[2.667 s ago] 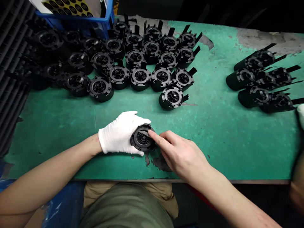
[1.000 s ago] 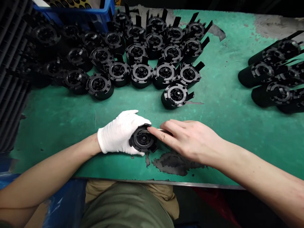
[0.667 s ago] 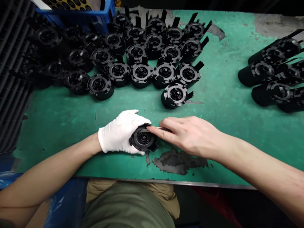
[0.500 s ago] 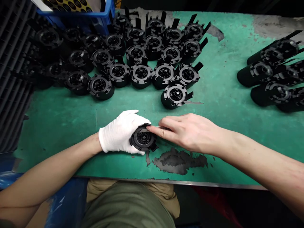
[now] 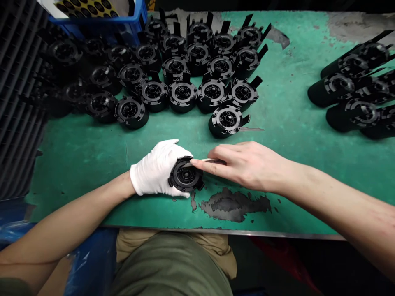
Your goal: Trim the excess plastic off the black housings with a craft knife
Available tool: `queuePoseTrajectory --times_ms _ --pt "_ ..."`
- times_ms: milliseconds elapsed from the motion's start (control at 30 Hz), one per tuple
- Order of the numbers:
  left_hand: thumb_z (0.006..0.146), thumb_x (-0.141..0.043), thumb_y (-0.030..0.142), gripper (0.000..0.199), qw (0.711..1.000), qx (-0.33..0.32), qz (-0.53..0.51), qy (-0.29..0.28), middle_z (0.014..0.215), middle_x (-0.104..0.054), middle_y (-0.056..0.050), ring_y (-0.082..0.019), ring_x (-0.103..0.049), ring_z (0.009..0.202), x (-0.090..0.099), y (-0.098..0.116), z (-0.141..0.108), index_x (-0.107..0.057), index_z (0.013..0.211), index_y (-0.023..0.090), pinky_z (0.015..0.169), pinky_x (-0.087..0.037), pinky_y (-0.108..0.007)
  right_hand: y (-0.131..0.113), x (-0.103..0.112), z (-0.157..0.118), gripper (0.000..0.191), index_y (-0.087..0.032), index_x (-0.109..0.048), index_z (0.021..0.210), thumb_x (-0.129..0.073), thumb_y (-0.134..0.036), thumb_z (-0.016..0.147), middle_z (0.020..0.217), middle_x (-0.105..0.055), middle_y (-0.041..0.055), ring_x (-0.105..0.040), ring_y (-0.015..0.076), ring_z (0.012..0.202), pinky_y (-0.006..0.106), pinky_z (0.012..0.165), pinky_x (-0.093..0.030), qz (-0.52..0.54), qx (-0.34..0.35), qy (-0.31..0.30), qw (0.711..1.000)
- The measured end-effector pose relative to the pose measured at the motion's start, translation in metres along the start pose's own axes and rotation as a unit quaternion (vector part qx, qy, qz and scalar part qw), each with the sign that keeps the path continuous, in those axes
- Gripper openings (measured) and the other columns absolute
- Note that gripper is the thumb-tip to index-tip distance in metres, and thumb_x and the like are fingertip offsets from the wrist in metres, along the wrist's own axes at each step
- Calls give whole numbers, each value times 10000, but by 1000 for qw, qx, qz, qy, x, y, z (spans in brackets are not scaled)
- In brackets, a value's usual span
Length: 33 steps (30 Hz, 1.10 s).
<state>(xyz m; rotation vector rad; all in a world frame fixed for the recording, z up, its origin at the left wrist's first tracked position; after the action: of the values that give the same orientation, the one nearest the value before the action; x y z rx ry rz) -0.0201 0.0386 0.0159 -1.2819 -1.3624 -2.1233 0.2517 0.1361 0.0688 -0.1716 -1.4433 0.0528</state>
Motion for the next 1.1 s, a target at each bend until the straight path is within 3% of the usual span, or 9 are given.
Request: queuePoseTrajectory --times_ms 133,233,300,400,533,633,900,1000,1100 --pt "699 -801 986 1188 994 47 28 94 1339 -749 -232 -472 -735 1284 -6 -6 -5 -600 1481 115 1283 -477 -707 -39 7 -14 850 -324 -235 1862 -558 -96 1109 1109 -762 102 -674 204 807 314 603 -466 -31 -167 110 979" --pt "769 -822 910 1312 994 -6 29 104 1575 -641 -297 -477 -638 1484 -6 -6 -8 -374 1674 71 1346 -428 -686 -85 -2 -15 806 -240 -318 1829 -619 -101 1095 1035 -733 83 -690 189 782 301 659 -564 24 -261 125 957" --pt "823 -876 751 1212 996 -35 13 80 1648 -610 -257 -435 -616 1541 -3 -5 -9 -324 1705 131 1399 -378 -655 -114 -14 -12 692 -226 -409 1770 -596 -126 1111 1036 -723 66 -707 175 777 287 663 -592 93 -278 135 947" --pt "833 -909 589 1016 997 -42 -21 62 1554 -694 -191 -386 -687 1469 2 -7 -10 -419 1627 189 1414 -373 -632 -137 -33 -7 540 -246 -535 1644 -579 -137 1117 1012 -701 45 -717 174 794 288 686 -608 157 -316 140 925" --pt "734 -933 813 1003 996 -34 -49 68 1367 -764 -179 -392 -749 1332 2 -11 -8 -563 1422 184 1342 -451 -651 -136 -41 -7 373 -244 -633 1503 -578 -201 1137 957 -683 30 -718 183 761 303 682 -607 133 -366 140 910" --pt "674 -896 936 1057 995 -14 -65 73 1364 -760 -208 -404 -746 1312 1 -13 -7 -595 1357 187 1235 -541 -631 -128 -40 -8 337 -246 -656 1475 -565 -240 1151 966 -711 42 -742 195 777 314 695 -623 115 -374 134 911" --pt "590 -1051 780 920 989 -14 -108 96 1539 -698 -234 -407 -703 1424 7 -10 -8 -582 1163 234 1186 -579 -584 -93 -40 -8 324 -226 -659 1464 -590 -240 1148 1111 -792 88 -795 236 939 372 830 -648 47 -372 159 914" --pt "657 -1061 704 776 989 0 -107 98 1453 -731 -218 -387 -731 1353 6 -10 -7 -571 1043 243 1118 -612 -571 -95 -30 -7 354 -233 -653 1489 -599 -226 1139 1034 -761 68 -763 229 850 370 774 -626 39 -369 154 916" --pt "673 -998 808 757 989 17 -76 125 1301 -741 -210 -389 -739 1245 3 -10 -6 -560 917 242 1053 -630 -570 -108 -22 -6 386 -240 -632 1517 -599 -198 1134 1013 -739 63 -736 221 820 366 750 -612 63 -373 148 914"
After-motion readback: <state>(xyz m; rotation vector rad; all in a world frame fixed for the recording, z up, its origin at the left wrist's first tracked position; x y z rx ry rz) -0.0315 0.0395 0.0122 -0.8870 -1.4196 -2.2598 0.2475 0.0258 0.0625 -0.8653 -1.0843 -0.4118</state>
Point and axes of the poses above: each hand's wrist, its own z-axis towards the middle knuckle, its own x-axis out of the back of the hand, y = z × x, the point moved 2 cm from there along z, towards the middle knuckle
